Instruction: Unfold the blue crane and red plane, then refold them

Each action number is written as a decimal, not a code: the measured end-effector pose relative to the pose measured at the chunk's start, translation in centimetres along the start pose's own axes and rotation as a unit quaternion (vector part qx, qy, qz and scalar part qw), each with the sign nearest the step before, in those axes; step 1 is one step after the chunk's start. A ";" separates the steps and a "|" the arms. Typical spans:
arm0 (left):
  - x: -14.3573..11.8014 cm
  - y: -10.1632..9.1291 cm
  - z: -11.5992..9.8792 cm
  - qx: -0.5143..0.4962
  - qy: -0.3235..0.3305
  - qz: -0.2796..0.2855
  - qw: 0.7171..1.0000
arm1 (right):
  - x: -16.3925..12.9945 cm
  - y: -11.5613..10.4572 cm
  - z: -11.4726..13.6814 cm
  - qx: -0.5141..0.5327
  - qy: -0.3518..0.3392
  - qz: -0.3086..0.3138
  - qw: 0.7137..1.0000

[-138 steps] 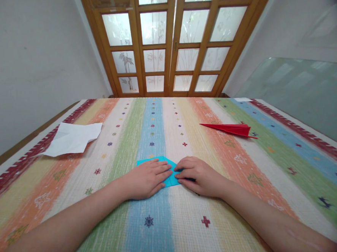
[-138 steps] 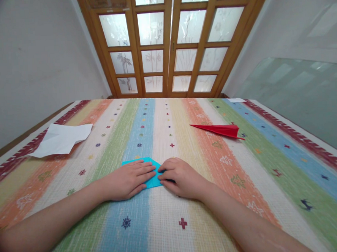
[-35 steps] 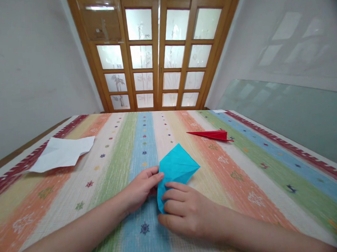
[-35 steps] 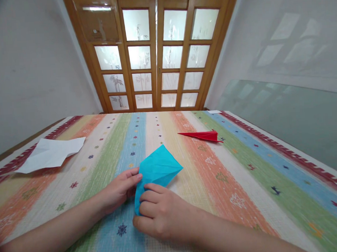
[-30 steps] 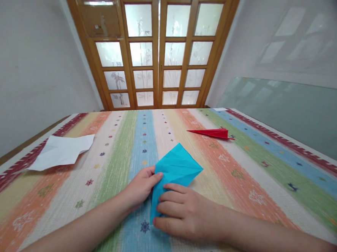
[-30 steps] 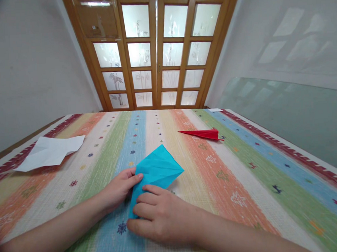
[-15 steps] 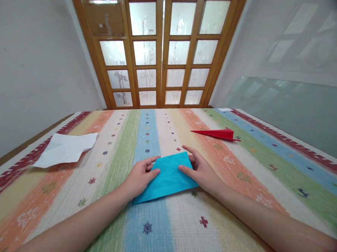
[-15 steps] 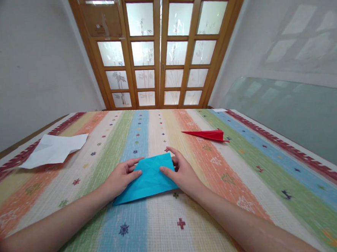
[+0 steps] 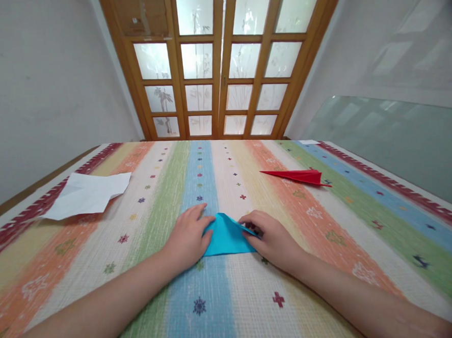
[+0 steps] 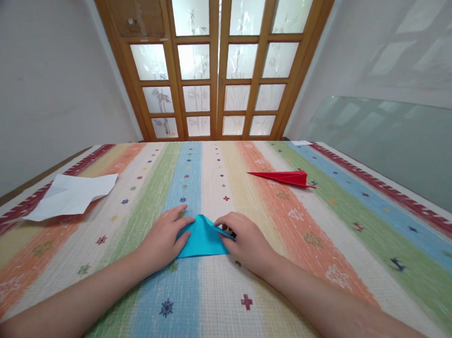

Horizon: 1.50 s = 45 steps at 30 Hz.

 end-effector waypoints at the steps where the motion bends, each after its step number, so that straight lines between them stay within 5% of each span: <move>1: 0.0 0.1 0.0 0.017 -0.002 0.011 1.000 | -0.1 0.1 0.4 -0.019 -0.033 0.009 0.999; 7: 0.1 0.6 0.0 0.066 -0.012 0.058 0.996 | -0.5 0.3 1.9 -0.093 -0.128 0.045 0.986; 25: 0.2 0.4 -0.6 0.104 -0.002 0.067 0.992 | -0.8 1.6 2.3 -0.143 -0.159 0.143 0.966; 37: 0.4 0.6 -0.5 0.065 0.090 0.139 0.984 | -0.7 1.0 2.8 -0.096 -0.174 0.174 0.964; 45: 0.4 0.6 -0.4 0.083 0.078 0.102 0.988 | -0.7 1.0 3.1 -0.077 -0.172 0.170 0.967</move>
Point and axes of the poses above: each hand's wrist, its own x-axis towards the middle knuckle, its own y-axis out of the palm, z = x × y, the point moved 4 cm from there along x, towards the middle knuckle, and after that the axes turned 3 degrees about z, right-handed, at the moved point
